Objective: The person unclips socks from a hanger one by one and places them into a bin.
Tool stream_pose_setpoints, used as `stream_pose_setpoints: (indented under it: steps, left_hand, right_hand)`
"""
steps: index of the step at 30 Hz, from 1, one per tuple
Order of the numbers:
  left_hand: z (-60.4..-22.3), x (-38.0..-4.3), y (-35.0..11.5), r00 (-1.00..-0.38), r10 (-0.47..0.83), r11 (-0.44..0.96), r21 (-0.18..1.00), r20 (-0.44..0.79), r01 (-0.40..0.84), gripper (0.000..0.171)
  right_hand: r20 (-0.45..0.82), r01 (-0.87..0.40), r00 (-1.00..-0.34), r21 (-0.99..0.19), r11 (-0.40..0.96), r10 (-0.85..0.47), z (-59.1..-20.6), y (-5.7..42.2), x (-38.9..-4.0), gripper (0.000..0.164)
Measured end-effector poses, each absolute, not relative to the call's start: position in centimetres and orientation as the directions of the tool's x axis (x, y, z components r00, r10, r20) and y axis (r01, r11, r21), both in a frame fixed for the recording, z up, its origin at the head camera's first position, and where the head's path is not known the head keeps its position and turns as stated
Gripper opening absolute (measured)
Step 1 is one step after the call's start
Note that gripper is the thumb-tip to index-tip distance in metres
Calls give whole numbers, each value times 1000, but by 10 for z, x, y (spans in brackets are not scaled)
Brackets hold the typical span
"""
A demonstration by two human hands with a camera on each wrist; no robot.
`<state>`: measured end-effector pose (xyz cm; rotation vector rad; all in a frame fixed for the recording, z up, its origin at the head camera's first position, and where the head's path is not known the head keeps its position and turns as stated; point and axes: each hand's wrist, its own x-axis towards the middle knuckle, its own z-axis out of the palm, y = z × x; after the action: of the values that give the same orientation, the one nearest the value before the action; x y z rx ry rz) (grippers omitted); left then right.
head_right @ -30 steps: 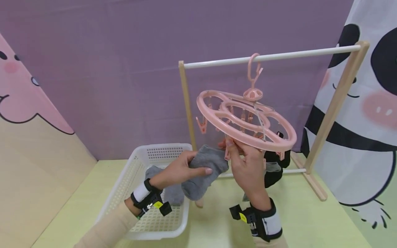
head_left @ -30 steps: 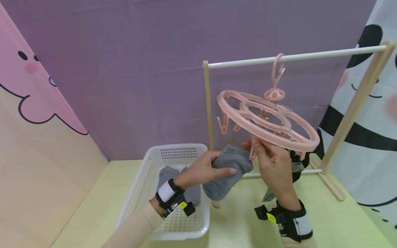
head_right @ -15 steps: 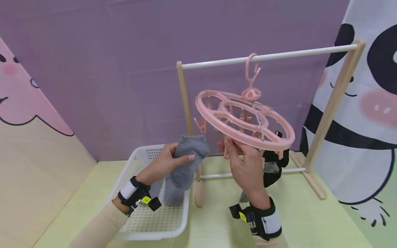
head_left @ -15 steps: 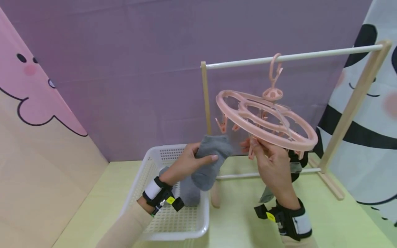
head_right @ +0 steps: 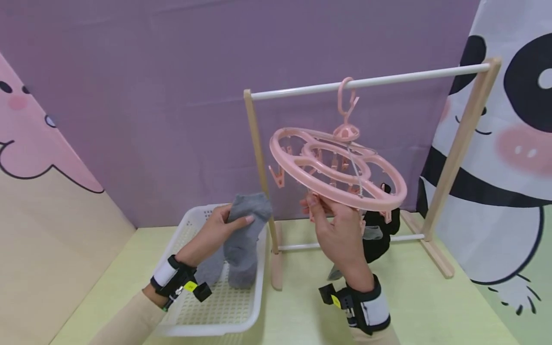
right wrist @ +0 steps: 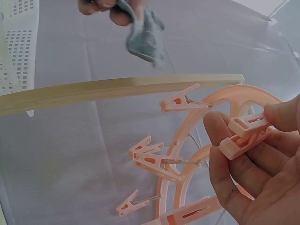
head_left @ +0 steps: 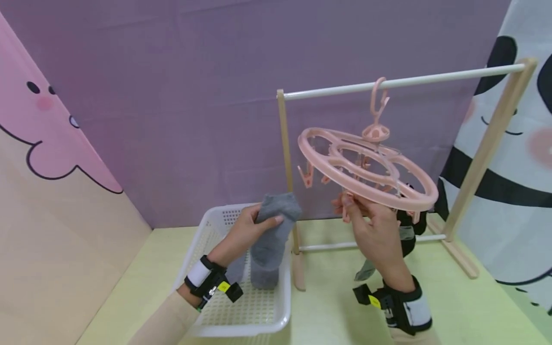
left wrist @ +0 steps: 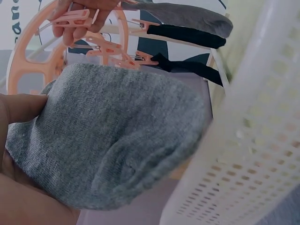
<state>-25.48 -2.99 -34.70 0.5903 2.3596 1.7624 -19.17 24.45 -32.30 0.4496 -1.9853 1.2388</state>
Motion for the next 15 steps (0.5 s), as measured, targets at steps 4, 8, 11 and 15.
stream_pose_setpoints:
  steps: [4, 8, 11, 15]
  left_hand:
    - [-356, -256, -36, -925, 366, 243, 950, 98, 197, 31]
    - [-368, -262, -41, -929, 357, 216, 960, 93, 179, 28]
    - [-376, -267, -44, -944, 321, 195, 971, 71, 139, 30]
    - [-384, -273, -45, -970, 241, 186, 979, 38, 85, 31]
  right_hand:
    - [746, -635, -661, -614, 470, 83, -323, 246, -191, 15]
    - [749, -639, -658, -611, 466, 81, -323, 246, -191, 16]
    - [737, -622, -672, -620, 479, 81, -322, 246, -190, 17]
    - [713, -604, -696, -644, 470, 82, -321, 247, -188, 17]
